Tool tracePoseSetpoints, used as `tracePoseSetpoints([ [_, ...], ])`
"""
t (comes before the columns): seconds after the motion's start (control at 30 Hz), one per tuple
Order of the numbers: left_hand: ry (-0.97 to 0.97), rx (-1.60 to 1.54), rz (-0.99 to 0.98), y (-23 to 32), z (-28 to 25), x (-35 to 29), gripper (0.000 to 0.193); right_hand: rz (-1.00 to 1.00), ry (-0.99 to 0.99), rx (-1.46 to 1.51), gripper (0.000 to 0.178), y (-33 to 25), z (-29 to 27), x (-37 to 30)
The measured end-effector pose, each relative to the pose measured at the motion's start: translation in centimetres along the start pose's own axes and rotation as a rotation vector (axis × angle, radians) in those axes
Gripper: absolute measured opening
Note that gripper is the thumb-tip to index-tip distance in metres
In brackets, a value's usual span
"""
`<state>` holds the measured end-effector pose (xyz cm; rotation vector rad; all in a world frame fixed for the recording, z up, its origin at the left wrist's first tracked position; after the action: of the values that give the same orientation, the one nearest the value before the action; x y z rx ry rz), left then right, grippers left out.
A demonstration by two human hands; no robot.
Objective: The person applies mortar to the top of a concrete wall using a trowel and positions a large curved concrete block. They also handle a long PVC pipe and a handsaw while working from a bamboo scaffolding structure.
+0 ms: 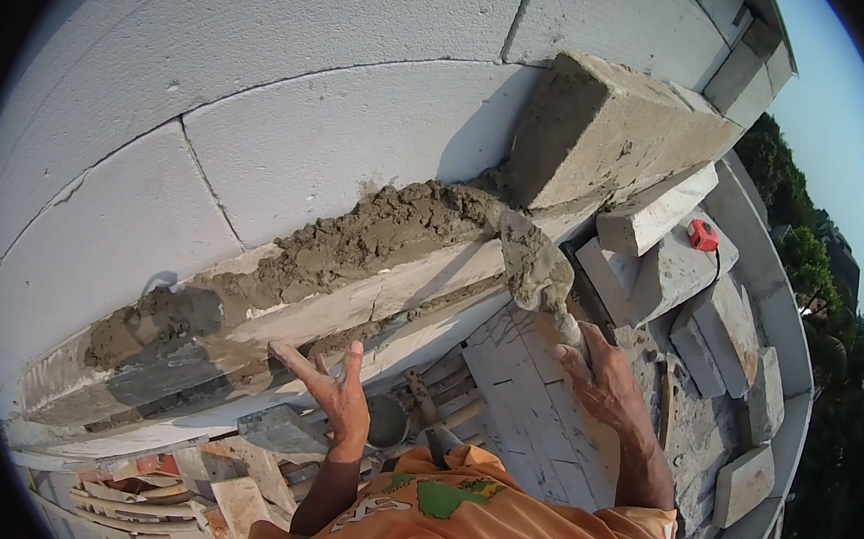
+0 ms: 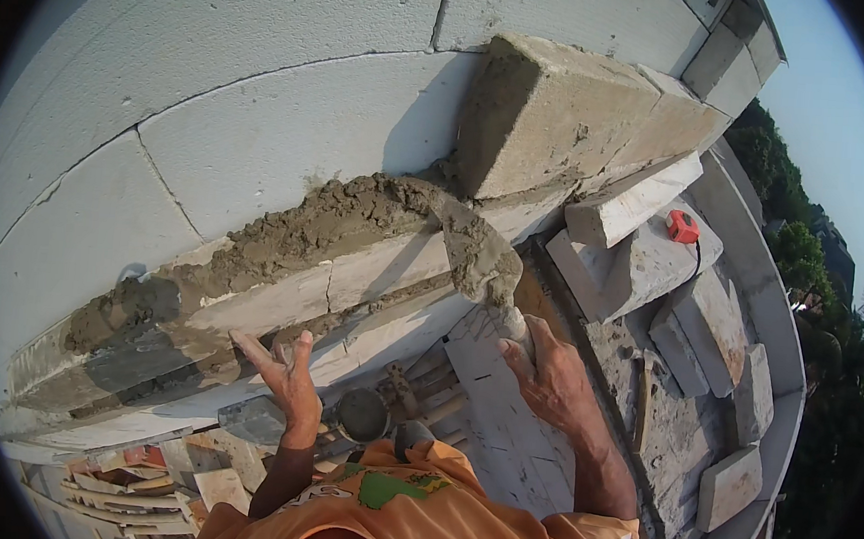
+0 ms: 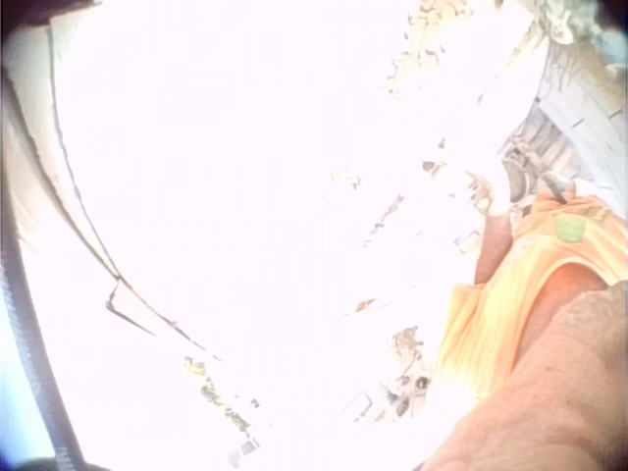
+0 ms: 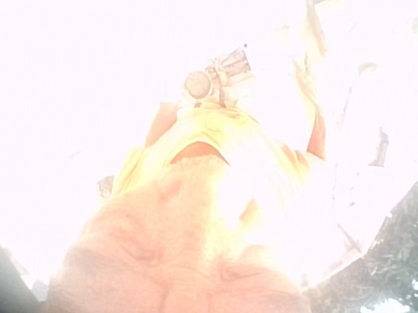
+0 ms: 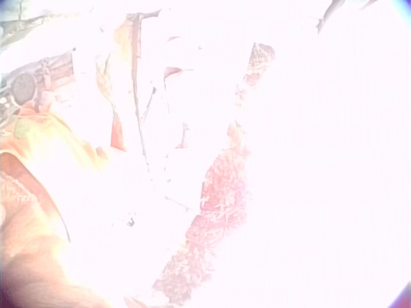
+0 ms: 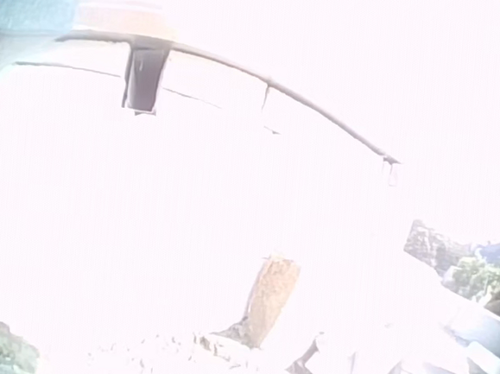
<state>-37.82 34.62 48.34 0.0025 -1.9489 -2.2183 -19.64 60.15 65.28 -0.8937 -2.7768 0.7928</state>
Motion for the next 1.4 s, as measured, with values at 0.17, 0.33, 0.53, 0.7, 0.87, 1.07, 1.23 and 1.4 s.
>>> tracePoseSetpoints([
  [0.17, 0.005, -0.002, 0.0, 0.1, -0.7, 0.2, 0.107, -0.226, 0.305, -0.477, 0.048, -4.4, -2.3, 0.4],
  [0.33, 0.008, -0.077, -0.032, 0.9, -0.6, -0.2, 0.105, -0.358, 0.373, -0.709, 0.05, -4.0, -1.8, 1.2],
  [0.53, -0.018, -0.059, -0.033, 0.8, -1.0, 0.0, 0.107, -0.369, 0.385, -0.808, 0.05, -5.0, -3.3, 1.3],
  [0.7, 0.004, -0.083, -0.04, 0.7, -1.0, 0.1, 0.107, -0.439, 0.396, -0.905, 0.05, -5.6, -4.2, 2.2],
  [0.87, -0.001, -0.058, -0.059, 0.6, -0.7, 0.0, 0.108, -0.448, 0.357, -0.964, 0.049, -6.0, -4.6, 3.0],
  [1.07, 0.009, -0.078, -0.037, 0.6, -1.0, -0.1, 0.109, -0.459, 0.297, -0.876, 0.048, -6.6, -6.3, 0.5],
  [1.23, 0.004, -0.107, -0.04, 0.4, -0.3, 0.1, 0.109, -0.44, 0.364, -0.825, 0.048, -5.5, -6.4, 1.3],
  [1.4, 0.023, -0.071, -0.07, 0.7, -0.4, 0.0, 0.109, -0.419, 0.257, -0.826, 0.054, -4.7, -4.7, 1.4],
])
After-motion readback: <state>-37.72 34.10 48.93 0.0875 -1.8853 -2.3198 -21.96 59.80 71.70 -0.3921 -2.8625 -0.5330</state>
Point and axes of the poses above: each hand's wrist, its own x-axis towards the middle knuckle, its own z-axis out of the palm, y = z × x, the point moved 4 cm from there along x, towards the middle knuckle, and after that the axes turned 2 degrees about y, right-handed, at the moved point
